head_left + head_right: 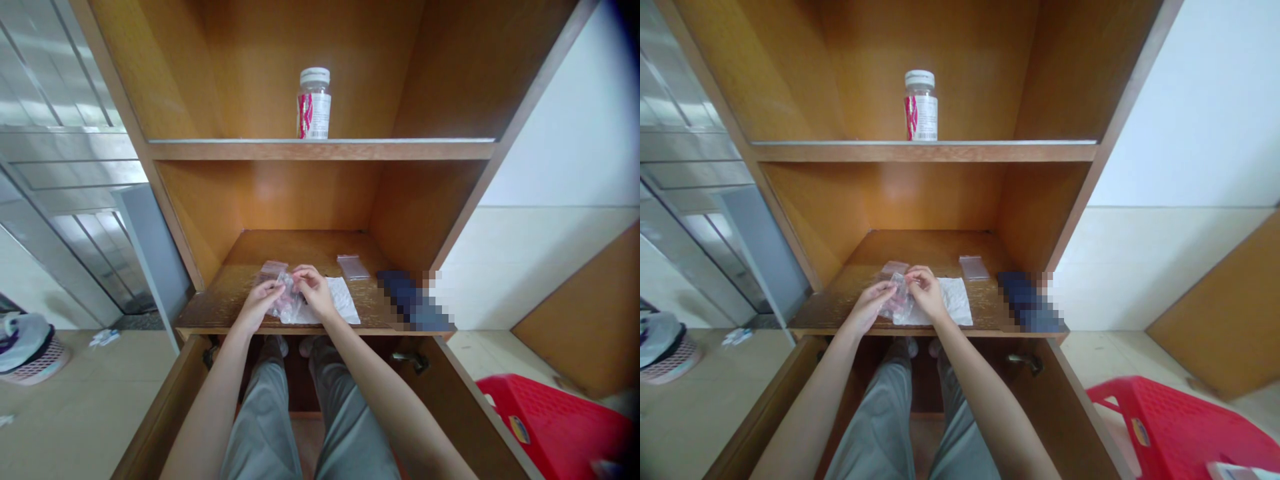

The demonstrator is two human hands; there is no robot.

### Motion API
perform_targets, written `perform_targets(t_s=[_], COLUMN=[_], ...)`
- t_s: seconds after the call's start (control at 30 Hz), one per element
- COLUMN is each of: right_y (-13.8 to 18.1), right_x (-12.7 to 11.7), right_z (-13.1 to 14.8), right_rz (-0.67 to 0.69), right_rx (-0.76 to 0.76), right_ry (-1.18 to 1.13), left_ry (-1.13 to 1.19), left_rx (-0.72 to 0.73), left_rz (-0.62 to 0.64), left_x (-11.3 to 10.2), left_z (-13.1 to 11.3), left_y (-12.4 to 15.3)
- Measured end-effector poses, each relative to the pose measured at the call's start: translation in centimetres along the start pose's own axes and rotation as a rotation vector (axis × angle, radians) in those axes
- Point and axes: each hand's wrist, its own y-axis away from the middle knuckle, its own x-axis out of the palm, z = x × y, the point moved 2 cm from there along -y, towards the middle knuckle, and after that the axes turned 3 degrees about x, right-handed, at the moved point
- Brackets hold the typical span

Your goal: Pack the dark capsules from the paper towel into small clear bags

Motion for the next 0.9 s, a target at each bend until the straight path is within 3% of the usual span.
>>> perform_targets(t_s=[0.17, 0.4, 0.6, 0.9], right_y=[0.16, 0.16, 0.18, 0.23], right_x=[0.08, 0.26, 0.42, 0.48], right_z=[-0.29, -0.2, -0.45, -0.16], right_rz=[-0.018, 0.033, 0.088, 0.064], right_rx=[0.04, 0.013, -0.018, -0.043], right_ry=[0.034, 0.189, 0.2, 0.185], left_ry=[0.038, 0.068, 0.073, 0.142], left_rx=[0.048, -0.025, -0.006, -0.024], left_rz=[-0.025, -0.045, -0.111, -0.164], left_x=[-0.11, -0.01, 0.05, -0.29], left_z=[-0.09, -0.34, -0.29, 0.05], left_y=[0.11, 0.1, -0.01, -0.1])
